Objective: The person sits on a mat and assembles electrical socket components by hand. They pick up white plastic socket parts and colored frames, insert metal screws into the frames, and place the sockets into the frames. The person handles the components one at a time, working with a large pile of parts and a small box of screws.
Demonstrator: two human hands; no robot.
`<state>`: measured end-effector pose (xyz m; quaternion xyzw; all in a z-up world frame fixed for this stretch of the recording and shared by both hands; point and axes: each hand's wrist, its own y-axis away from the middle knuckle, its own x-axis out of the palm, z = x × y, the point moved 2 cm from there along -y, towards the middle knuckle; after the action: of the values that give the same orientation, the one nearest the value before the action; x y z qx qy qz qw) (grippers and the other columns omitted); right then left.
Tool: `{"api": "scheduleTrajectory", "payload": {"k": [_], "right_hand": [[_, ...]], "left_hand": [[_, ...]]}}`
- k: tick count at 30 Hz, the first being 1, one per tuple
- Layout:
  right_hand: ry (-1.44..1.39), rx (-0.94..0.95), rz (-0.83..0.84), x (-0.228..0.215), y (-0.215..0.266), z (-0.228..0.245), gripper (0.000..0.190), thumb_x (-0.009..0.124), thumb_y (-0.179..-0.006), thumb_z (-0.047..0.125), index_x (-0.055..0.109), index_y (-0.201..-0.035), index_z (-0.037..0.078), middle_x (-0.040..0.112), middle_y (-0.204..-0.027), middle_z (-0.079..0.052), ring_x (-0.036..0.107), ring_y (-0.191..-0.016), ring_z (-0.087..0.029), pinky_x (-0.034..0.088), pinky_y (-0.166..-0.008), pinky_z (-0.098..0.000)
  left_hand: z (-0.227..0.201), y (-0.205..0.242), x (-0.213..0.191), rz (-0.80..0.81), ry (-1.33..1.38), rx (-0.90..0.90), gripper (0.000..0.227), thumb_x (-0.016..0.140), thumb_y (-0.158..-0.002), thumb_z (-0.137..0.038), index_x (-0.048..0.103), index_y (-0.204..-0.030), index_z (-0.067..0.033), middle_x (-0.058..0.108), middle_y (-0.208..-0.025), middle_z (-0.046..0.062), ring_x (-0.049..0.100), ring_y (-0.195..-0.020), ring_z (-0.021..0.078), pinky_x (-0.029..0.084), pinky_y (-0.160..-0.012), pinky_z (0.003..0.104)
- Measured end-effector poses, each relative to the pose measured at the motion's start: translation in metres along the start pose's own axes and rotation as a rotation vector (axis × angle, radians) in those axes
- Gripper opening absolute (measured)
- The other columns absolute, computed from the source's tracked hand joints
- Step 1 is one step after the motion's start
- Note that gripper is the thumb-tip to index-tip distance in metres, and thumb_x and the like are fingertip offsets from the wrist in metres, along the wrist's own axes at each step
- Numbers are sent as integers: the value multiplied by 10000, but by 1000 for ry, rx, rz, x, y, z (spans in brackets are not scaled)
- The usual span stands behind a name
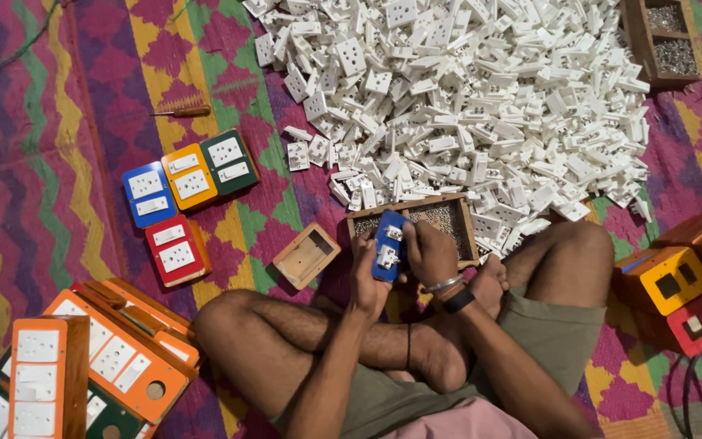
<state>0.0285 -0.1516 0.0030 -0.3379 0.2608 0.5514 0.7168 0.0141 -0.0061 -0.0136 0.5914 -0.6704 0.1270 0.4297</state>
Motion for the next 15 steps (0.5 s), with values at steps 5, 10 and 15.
{"api": "scheduleTrajectory", "payload": {"k": [5, 10, 15], "right_hand": [[-135, 348, 57, 9, 5, -27, 477, 431, -1132, 331, 682, -873, 19, 670, -792, -184, 658, -667, -294, 516, -703, -418], [-461, -174, 174, 3, 19, -8, 484, 523, -1048, 256, 541, -1454, -7, 468, -1458, -207, 483, -1311, -361, 384, -1106, -461], [-631, -111, 260, -3, 19, -1, 361, 625, -1028, 221, 639, -1369, 100, 466, -1597, -152, 458, -1471, -336, 400, -1195, -441]], "left_hand": [[13, -7, -13, -24, 223, -121, 446, 487, -1042, -482, 520, -1327, -141, 656, -1175, 75, 660, -1000, 197, 572, -664, 404], [5, -13, -22, -6, 508, -162, 496, 476, -1043, -493, 598, -1327, -106, 697, -1197, 85, 672, -1038, 227, 585, -764, 404], [-5, -12, -26, 63, 512, -118, 535, 487, -1028, -500, 579, -1365, -94, 710, -1228, 126, 683, -1061, 258, 563, -746, 386]]}}
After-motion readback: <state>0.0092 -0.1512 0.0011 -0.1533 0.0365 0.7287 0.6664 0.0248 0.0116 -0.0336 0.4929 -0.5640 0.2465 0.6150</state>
